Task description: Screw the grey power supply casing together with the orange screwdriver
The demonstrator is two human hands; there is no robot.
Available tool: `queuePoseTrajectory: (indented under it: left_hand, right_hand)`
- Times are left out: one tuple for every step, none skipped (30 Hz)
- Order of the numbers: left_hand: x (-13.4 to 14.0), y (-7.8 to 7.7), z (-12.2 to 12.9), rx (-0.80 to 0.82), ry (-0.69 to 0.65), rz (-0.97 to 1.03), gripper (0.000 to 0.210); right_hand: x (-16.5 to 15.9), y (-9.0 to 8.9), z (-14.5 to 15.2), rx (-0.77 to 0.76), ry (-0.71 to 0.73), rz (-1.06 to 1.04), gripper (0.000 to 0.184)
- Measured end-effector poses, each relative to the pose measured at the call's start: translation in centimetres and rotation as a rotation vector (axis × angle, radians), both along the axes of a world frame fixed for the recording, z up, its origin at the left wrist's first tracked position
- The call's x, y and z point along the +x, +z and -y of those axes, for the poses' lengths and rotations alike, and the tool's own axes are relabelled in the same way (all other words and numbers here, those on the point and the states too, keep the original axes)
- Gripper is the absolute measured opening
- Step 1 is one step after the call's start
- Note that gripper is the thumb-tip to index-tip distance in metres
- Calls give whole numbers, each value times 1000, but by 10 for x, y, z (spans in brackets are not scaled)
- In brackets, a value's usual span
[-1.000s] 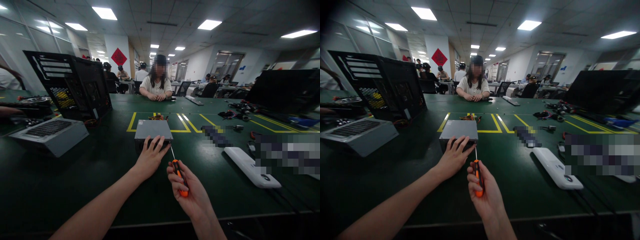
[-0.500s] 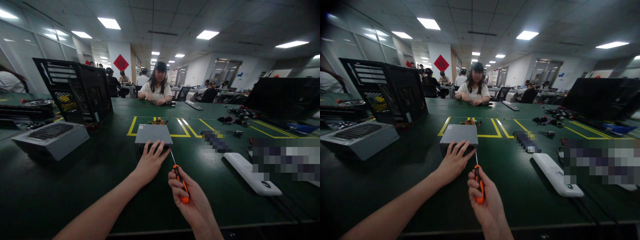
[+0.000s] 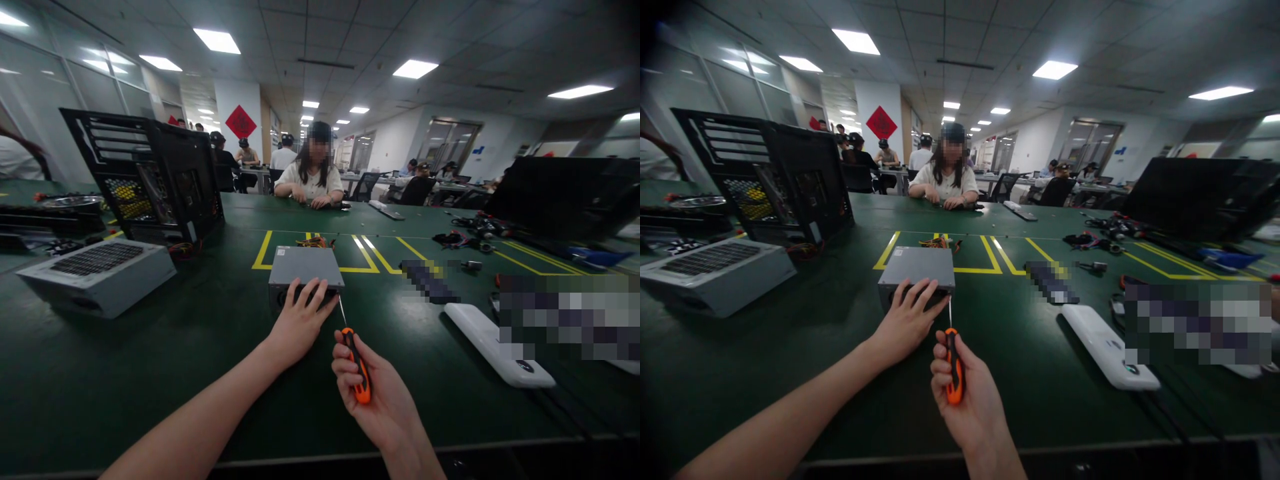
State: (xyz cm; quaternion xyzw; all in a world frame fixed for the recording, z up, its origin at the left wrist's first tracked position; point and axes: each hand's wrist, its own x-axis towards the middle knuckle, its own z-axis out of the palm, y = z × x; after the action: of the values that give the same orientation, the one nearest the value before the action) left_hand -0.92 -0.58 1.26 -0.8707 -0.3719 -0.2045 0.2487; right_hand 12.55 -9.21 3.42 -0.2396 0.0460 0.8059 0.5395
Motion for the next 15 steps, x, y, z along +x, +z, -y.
queuePoseTrajectory:
  left_hand:
    - [0, 0, 0, -2, -4, 0, 49]
    - [0, 0, 0, -3, -6, -1, 49]
    - [0, 0, 0, 0, -6, 1, 49]
    - [0, 0, 0, 3, -4, 5, 49]
    - [0, 0, 0, 7, -2, 9, 48]
    - [0, 0, 0, 10, -1, 10, 48]
    - [0, 0, 1, 13, -1, 12, 48]
    - [0, 0, 1, 16, -1, 13, 47]
    - [0, 1, 1, 17, -1, 14, 47]
    - [0, 1, 1, 16, -1, 12, 46]
    - [0, 1, 1, 14, -3, 10, 46]
    - [0, 1, 1, 11, -4, 7, 46]
    - [0, 2, 1, 7, -6, 3, 47]
    - [0, 2, 1, 2, -6, 0, 47]
    - [0, 2, 1, -2, -5, -2, 48]
  right_hand:
    - [0, 0, 0, 8, 5, 11, 22]
    - [-1, 0, 0, 11, 6, 12, 23]
    - [-1, 0, 0, 10, -2, 5, 23]
    - [-1, 0, 0, 3, -15, -7, 22]
    - [-2, 1, 0, -8, -30, -19, 20]
    - [-2, 1, 1, -20, -45, -27, 19]
    - [-2, 2, 1, -28, -58, -28, 18]
    - [-3, 2, 1, -29, -66, -20, 17]
    - [-3, 3, 1, -24, -66, -5, 17]
    - [-3, 3, 1, -18, -58, 15, 18]
    - [-4, 3, 1, -12, -49, 35, 19]
    - [-4, 3, 1, -8, -40, 44, 20]
    - [-4, 3, 1, -9, -33, 40, 21]
    - [-4, 3, 1, -16, -29, 24, 22]
    - [-4, 2, 1, -26, -30, 0, 22]
